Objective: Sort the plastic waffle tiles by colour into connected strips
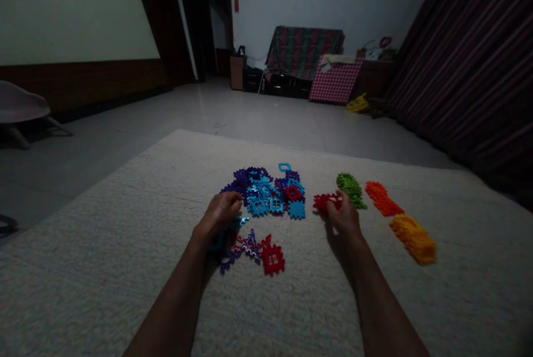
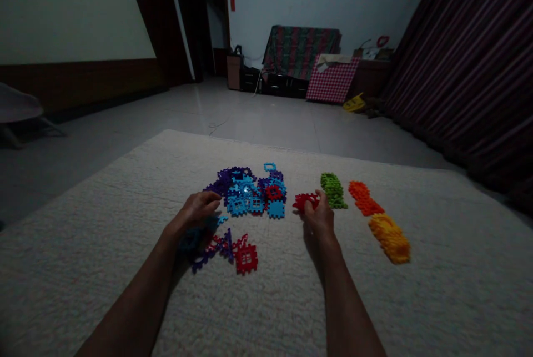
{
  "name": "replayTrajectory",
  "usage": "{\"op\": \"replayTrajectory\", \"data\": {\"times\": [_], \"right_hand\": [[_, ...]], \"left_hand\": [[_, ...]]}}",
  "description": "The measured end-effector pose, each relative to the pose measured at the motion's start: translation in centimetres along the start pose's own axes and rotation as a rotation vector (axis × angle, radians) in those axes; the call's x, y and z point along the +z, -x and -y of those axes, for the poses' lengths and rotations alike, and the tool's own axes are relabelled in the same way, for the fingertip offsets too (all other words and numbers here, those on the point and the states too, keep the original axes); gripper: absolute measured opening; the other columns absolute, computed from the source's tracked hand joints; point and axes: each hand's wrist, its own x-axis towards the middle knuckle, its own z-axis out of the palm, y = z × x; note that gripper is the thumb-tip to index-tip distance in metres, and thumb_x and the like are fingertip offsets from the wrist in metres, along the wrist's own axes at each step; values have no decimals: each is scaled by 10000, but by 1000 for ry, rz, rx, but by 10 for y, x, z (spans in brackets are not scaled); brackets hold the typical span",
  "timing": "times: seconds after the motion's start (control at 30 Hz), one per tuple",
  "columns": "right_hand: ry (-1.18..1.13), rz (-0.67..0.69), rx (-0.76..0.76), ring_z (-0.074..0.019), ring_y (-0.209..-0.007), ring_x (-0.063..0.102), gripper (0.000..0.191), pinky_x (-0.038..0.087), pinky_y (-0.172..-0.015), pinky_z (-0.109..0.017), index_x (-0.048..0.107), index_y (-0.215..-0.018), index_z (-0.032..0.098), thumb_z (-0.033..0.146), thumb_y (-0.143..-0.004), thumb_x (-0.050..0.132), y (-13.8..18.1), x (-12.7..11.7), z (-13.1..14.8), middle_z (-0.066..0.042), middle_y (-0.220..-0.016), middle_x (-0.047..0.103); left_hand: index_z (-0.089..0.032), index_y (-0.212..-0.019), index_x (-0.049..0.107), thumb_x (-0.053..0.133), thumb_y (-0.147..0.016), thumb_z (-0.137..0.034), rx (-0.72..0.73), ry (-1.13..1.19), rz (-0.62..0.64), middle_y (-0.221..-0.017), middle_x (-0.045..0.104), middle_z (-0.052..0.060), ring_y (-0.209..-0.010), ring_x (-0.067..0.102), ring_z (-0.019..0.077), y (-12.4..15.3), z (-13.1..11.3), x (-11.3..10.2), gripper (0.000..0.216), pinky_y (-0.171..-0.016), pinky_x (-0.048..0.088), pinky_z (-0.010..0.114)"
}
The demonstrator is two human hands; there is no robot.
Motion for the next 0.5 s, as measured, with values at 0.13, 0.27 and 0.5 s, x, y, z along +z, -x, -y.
{"op": "replayTrajectory", "data": {"times": [0.13,0.27,0.5], "right_hand": [[201,-77,-210,-317,-1034,564,557,436,-940,-483,547,-1256,133,335,-737,542,-1,-1,-1,-172,-1097,619],[193,-2,-396,-330,-1099,537,446,416,-975,-498,598,-1204,163,302,-785,533,11,-1,19,-182,-1150,603],[80,941,-616,-221,-999,595,515,478,-874,-342,635,-1181,244,273,-677,734,80,15,58,-66,-1139,638]], "left_hand": [[-243,-839,758,597,-703,-240,29,-193,105,-793,739,72,-721,645,213,6,1,-12,210,-675,484,286],[-251,-800,756,580,-684,-216,3,-285,259,-739,720,53,-658,621,204,10,-13,-23,214,-621,453,279],[-269,-654,735,613,-590,-152,8,-251,351,-604,672,20,-550,557,172,18,-34,-30,181,-567,426,264]]}}
